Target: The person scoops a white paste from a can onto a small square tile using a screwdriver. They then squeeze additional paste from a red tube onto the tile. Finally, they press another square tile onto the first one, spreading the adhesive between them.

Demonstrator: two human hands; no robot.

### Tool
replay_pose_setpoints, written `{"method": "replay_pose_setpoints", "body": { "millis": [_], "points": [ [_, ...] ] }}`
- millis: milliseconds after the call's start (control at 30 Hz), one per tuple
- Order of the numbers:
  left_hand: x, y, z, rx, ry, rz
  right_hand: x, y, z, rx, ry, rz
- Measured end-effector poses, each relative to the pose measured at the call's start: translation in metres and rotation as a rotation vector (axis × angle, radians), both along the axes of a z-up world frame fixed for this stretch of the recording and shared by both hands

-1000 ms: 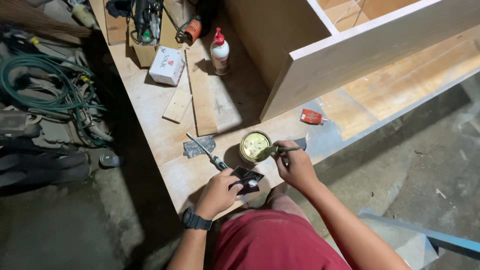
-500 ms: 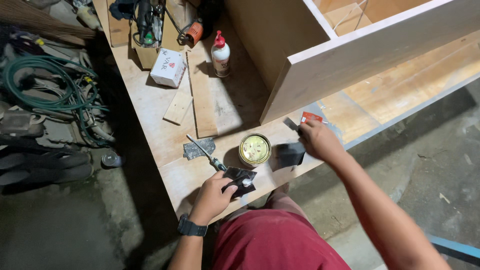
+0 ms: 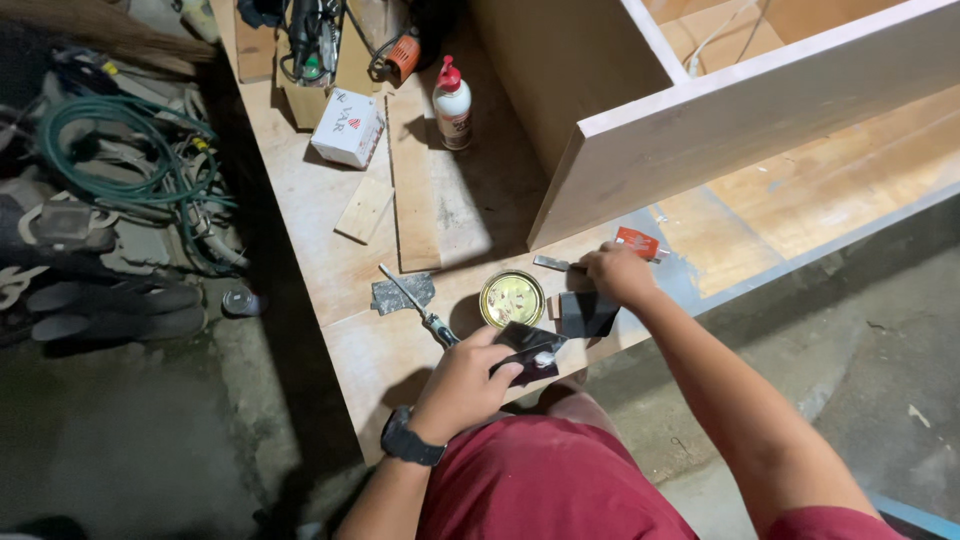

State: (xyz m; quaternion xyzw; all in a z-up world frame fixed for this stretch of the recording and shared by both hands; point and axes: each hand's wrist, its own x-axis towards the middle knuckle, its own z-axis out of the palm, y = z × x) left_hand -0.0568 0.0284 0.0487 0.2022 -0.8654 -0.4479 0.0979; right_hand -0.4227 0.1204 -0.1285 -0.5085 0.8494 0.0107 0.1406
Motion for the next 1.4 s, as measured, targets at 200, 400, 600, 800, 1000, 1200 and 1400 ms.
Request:
{"method": "replay_pose_setpoints", "body": {
  "millis": [200,400,600,800,1000,1200,1400],
  "points": [
    [-0.029,0.015,0.000,-0.290,-0.005,-0.114,-0.071,0.038,-0.033,-0.167,0.219,-0.055],
    [-0.076,0.060,-0.007,-0.553,0.006,-0.197,-0.095,0.046,-0.039,0.097,0.090,-0.106],
    [-0.160,0.115,-0.027,-0.925,0.162,-0.166,-0.135,0.064,-0.071,-0.084,0.016,0.016],
    [-0.219,0.152,-0.034,-0.981,0.073,-0.281,-0.127,0.110,-0.006,-0.271,-0.469,-0.161],
    [-0.253,0.172,0.014,-1.127,-0.068,-0.298,-0.104,0.125,0.140,-0.426,-0.636,0.026],
    [-0.270,0.188,0.019,-1.142,-0.050,-0.190,-0.113,0.146,0.205,-0.433,-0.868,0.013],
    [-0.266,0.190,0.016,-1.101,0.070,-0.112,-0.116,0.162,0.186,-0.547,-1.026,-0.012]
  ]
}}
